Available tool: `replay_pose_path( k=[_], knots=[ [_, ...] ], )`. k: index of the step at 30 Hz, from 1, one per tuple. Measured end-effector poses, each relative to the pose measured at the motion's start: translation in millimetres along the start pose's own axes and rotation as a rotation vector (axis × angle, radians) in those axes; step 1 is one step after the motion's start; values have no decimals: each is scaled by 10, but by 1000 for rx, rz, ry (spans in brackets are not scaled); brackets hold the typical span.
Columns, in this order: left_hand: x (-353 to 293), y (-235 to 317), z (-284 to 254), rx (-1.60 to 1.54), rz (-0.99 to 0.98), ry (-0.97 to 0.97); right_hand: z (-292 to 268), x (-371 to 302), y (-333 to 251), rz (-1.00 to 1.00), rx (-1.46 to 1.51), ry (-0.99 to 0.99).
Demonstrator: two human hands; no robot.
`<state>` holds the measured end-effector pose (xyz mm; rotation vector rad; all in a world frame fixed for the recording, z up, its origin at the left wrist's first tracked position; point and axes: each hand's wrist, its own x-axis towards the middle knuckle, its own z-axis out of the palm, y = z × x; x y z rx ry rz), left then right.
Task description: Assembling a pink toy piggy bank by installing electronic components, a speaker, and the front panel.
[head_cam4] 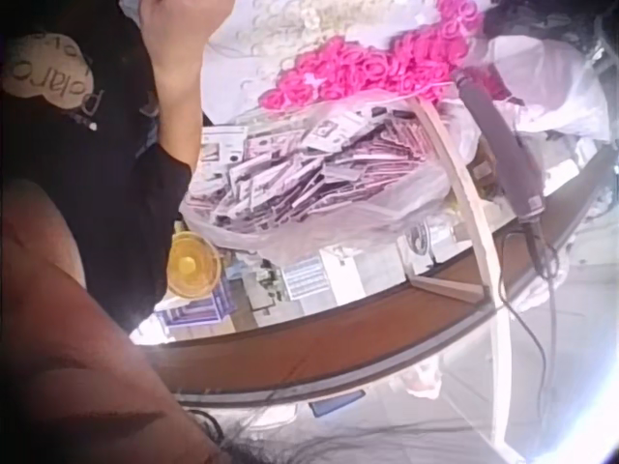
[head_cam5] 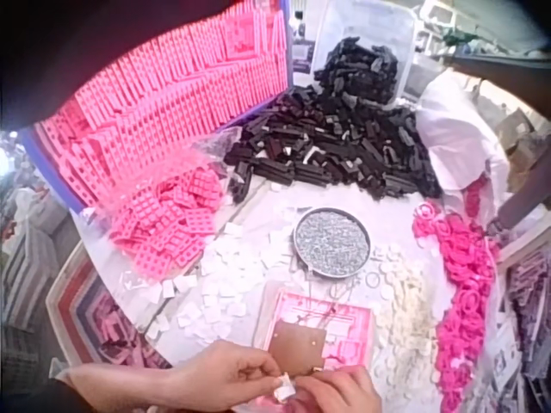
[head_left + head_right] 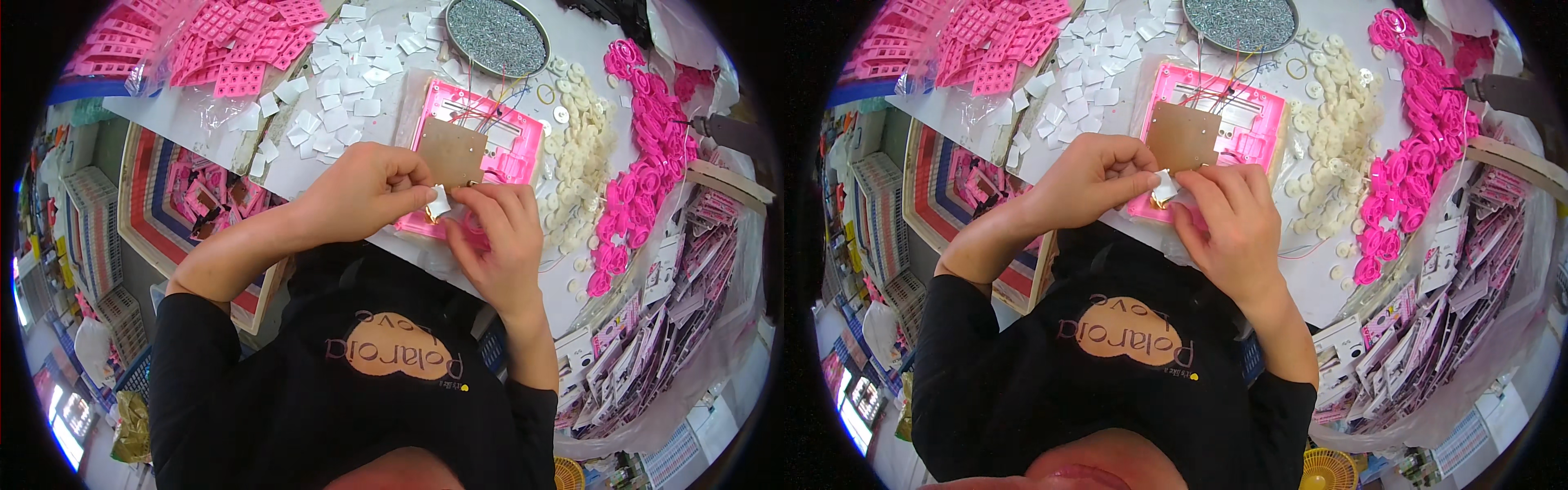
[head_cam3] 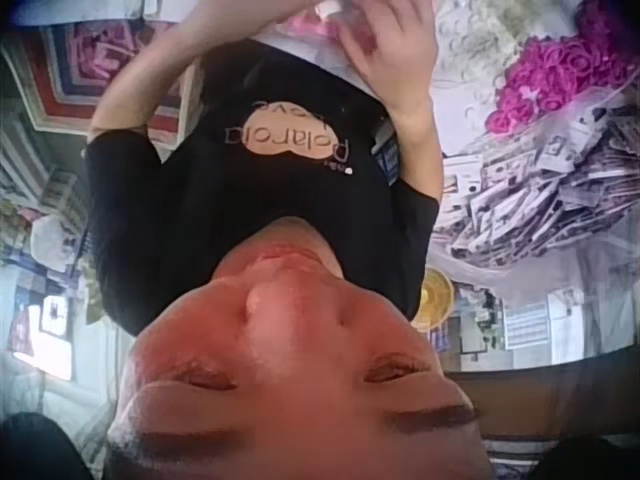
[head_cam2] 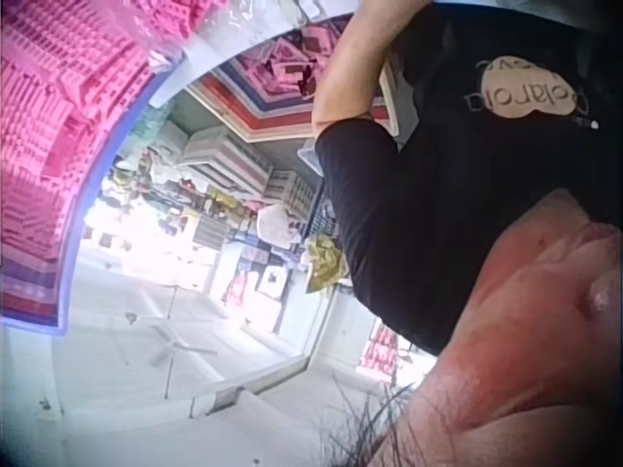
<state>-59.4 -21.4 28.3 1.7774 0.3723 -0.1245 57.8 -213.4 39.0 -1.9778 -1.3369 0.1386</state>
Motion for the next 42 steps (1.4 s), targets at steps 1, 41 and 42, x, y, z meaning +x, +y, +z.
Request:
replay_pose_path(
  k=[1,41,42],
  knots=[
    [1,-31,15,56,31,21,17,2,10,-17,-2,-1],
    [-94,-323,300,110,238,353,177,2,121,-239,-120,-79],
    [-133,-288,284,72,192,327,167,-3,113,-232,-109,-73]
  ],
)
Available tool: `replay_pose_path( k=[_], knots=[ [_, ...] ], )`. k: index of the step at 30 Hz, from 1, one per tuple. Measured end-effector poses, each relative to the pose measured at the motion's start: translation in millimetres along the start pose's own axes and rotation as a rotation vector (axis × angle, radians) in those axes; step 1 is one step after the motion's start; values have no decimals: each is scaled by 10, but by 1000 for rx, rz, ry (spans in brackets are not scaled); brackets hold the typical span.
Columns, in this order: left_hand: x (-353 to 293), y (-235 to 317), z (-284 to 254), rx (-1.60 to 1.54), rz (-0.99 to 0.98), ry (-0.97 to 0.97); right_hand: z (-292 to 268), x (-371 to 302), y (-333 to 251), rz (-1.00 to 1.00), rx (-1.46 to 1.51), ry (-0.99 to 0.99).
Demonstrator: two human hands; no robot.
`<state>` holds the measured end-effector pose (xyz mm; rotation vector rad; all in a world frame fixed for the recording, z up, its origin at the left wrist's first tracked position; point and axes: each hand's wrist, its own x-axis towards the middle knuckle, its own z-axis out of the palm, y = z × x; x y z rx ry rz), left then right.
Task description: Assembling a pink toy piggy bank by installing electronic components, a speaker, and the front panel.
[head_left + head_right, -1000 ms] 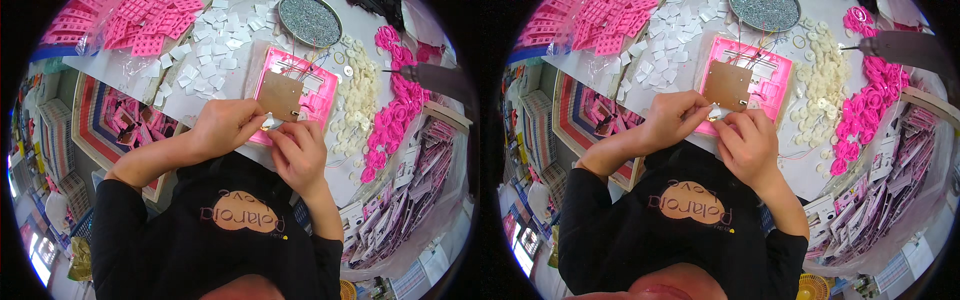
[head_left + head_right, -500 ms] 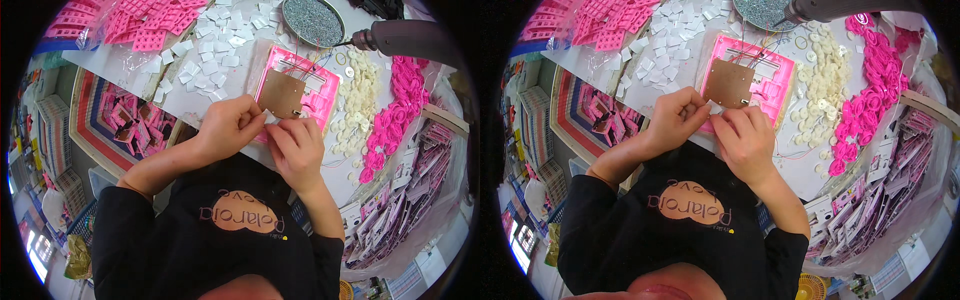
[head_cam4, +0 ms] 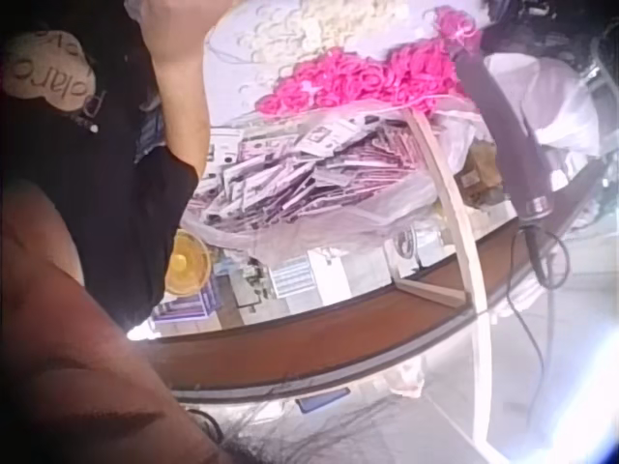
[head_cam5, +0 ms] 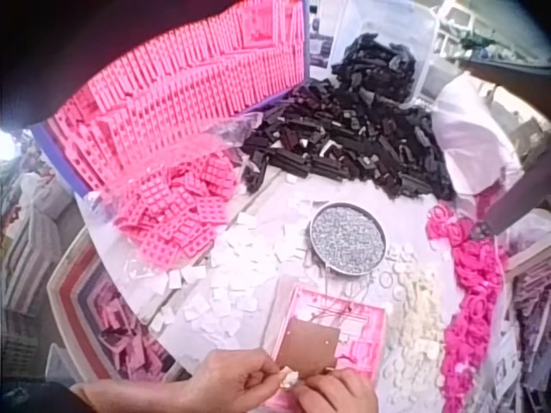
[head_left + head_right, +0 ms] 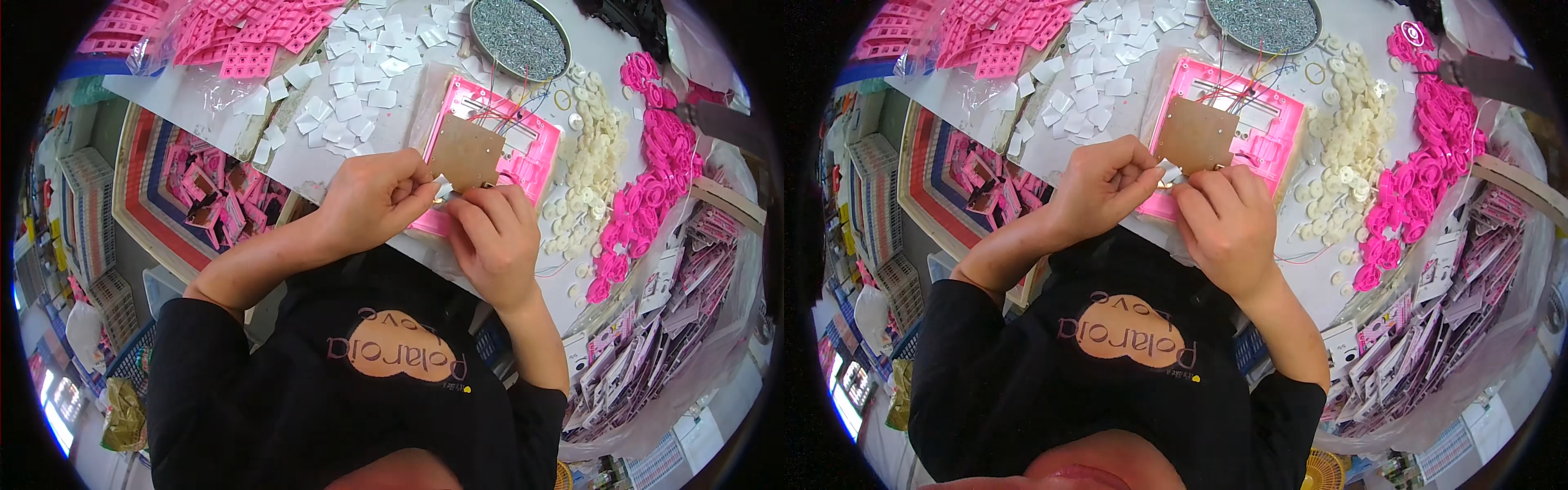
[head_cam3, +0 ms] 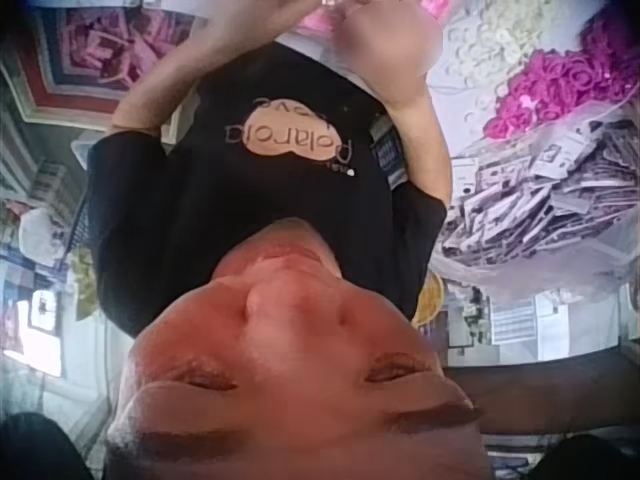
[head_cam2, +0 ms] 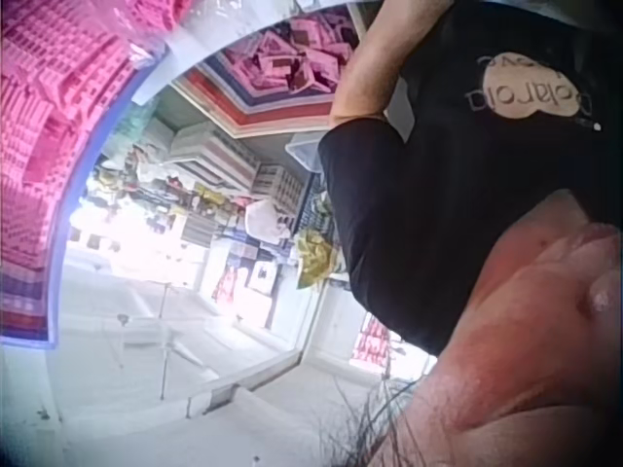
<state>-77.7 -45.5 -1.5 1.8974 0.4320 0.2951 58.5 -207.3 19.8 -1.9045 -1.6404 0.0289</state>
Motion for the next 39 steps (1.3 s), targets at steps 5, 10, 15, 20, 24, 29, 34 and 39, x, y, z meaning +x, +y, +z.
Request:
replay_pose_path(
  k=[5,10,15,20,24,29,34,39],
  knots=[
    [29,153,-69,-192,-135,-4,9,-2,-59,38,47,86],
    [51,165,-231,-248,-135,-194,75,8,-80,4,22,126],
    [88,96,-136,-417,-267,-142,97,17,-75,-32,21,154],
    [128,255,-253,-498,-307,-190,104,-15,-53,-84,15,181],
    [121,203,-171,-313,-180,-131,79,-25,-48,-91,3,172],
    [93,126,-139,-55,-148,-32,40,-107,-59,-86,37,141],
    [54,97,-99,-147,-118,2,18,-75,-20,19,19,152],
    [62,158,-102,-248,-163,-24,95,-5,-26,-6,18,131]
  ],
)
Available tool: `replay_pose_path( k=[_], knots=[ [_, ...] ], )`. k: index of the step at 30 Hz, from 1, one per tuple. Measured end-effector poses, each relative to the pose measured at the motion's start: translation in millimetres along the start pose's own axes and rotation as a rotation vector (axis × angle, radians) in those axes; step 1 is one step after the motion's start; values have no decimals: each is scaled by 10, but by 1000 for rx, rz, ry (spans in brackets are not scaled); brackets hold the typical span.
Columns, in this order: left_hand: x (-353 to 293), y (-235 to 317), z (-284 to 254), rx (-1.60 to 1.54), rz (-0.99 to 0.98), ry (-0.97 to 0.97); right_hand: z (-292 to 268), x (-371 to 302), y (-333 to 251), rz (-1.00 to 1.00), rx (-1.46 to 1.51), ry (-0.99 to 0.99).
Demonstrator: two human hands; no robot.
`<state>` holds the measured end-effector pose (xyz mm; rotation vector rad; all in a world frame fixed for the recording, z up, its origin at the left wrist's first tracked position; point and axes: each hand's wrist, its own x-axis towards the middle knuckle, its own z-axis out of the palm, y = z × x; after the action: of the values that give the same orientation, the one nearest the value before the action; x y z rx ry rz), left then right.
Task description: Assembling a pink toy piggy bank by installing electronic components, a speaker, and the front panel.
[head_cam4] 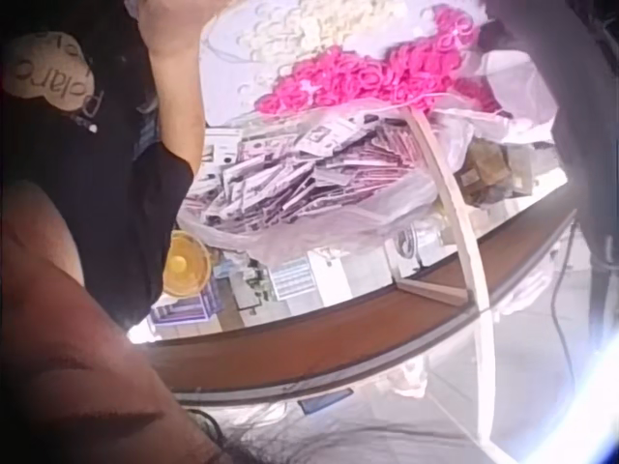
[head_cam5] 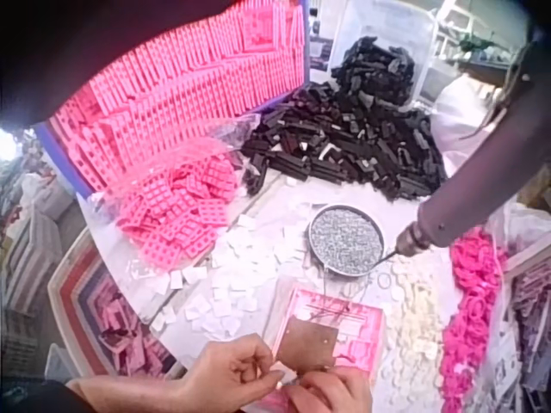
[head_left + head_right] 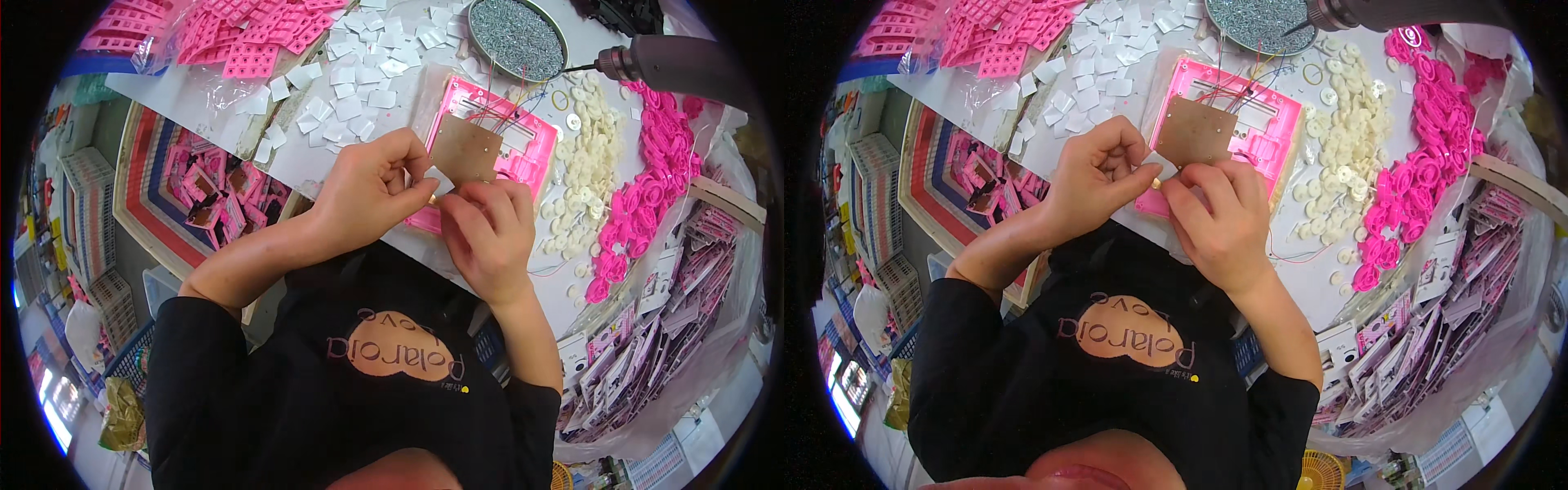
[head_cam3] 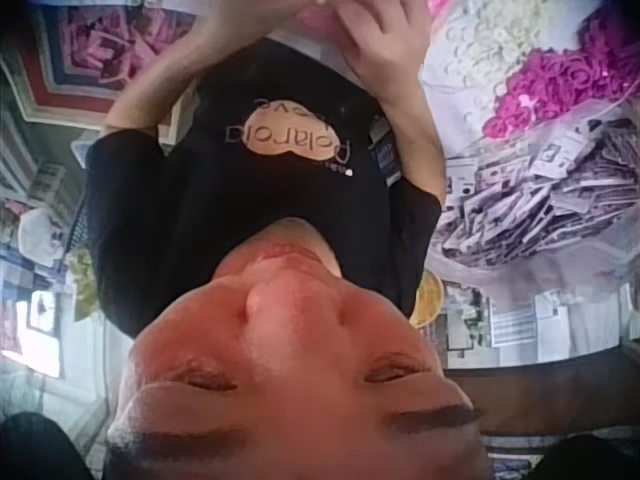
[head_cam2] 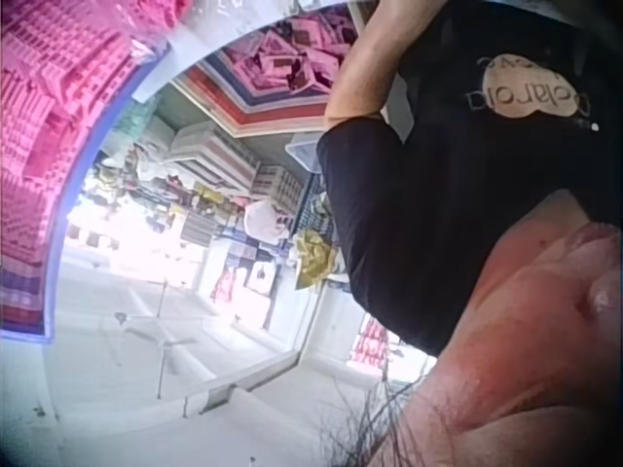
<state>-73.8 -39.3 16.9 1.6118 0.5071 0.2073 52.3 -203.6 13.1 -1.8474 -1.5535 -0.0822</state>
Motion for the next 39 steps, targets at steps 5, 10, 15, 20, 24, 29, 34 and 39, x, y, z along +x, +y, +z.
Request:
replay_pose_path(
  k=[5,10,15,20,24,29,34,39],
  knots=[
    [-26,11,23,170,69,9,-3,67,22,-57,-31,-28],
    [-39,-126,99,441,416,70,-35,78,75,-73,-71,-166],
    [-51,-142,101,555,461,-10,-38,80,64,-53,-79,-205],
    [-50,-55,72,622,408,-98,-118,111,-26,-31,-162,-290],
    [153,-168,2,530,476,64,-228,71,-151,15,-185,-367],
    [213,106,-312,521,578,502,-181,-31,-112,39,-130,-317],
    [-213,-114,-351,588,419,-49,-155,-14,-116,57,-178,-299],
    [-123,-77,-438,176,194,-27,-182,19,-184,103,-246,-450]
  ],
)
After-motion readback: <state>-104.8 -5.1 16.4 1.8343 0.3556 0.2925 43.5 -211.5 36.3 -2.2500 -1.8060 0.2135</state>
